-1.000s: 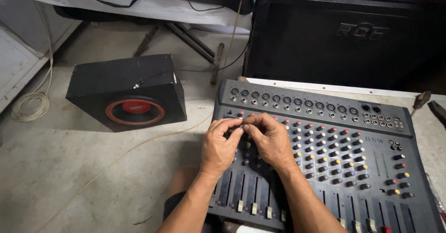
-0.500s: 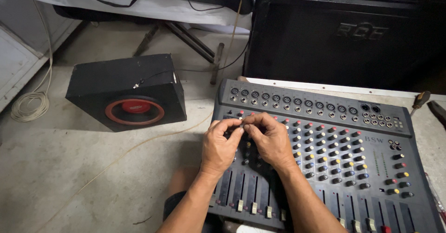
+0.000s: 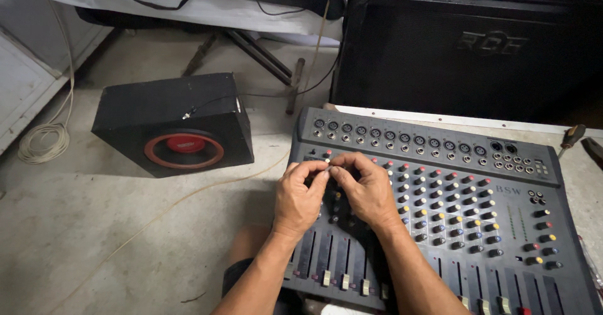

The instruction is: The person sits at a workbench in front of an audio mixing console and uses a screwdriver to work on it. They handle small knobs and fader caps, fitting them onto the mixer's controls and tightening or adjusting parts by hand.

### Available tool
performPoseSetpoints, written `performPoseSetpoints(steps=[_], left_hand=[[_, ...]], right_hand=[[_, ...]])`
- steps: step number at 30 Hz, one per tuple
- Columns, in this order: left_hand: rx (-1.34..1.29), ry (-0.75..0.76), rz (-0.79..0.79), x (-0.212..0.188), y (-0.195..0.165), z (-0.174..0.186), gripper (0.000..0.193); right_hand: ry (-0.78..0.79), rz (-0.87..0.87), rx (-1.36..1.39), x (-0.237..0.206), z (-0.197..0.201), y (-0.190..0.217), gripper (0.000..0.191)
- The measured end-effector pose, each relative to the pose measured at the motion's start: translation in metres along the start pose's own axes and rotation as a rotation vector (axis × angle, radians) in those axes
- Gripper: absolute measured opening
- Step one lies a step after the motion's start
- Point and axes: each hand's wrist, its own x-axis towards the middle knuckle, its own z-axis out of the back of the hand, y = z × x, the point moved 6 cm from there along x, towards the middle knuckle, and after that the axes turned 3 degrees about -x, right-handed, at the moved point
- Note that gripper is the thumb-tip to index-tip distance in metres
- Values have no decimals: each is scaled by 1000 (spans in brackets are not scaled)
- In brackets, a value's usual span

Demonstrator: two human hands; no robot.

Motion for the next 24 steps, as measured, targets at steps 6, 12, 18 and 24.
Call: performPoseSetpoints(steps=[6, 12, 18, 24], left_hand=[[11, -6, -18, 0, -1, 4, 13], [11, 0, 28, -2, 2, 3, 14], [11, 4, 17, -1, -1, 3, 14], [25, -1, -24, 0, -3, 4, 14]], right_hand=[[8, 29, 17, 0, -2, 0, 13], [19, 17, 20, -1, -4, -3, 12], [13, 21, 8, 0, -2, -1, 12], [12, 6, -1, -1, -3, 0, 13]])
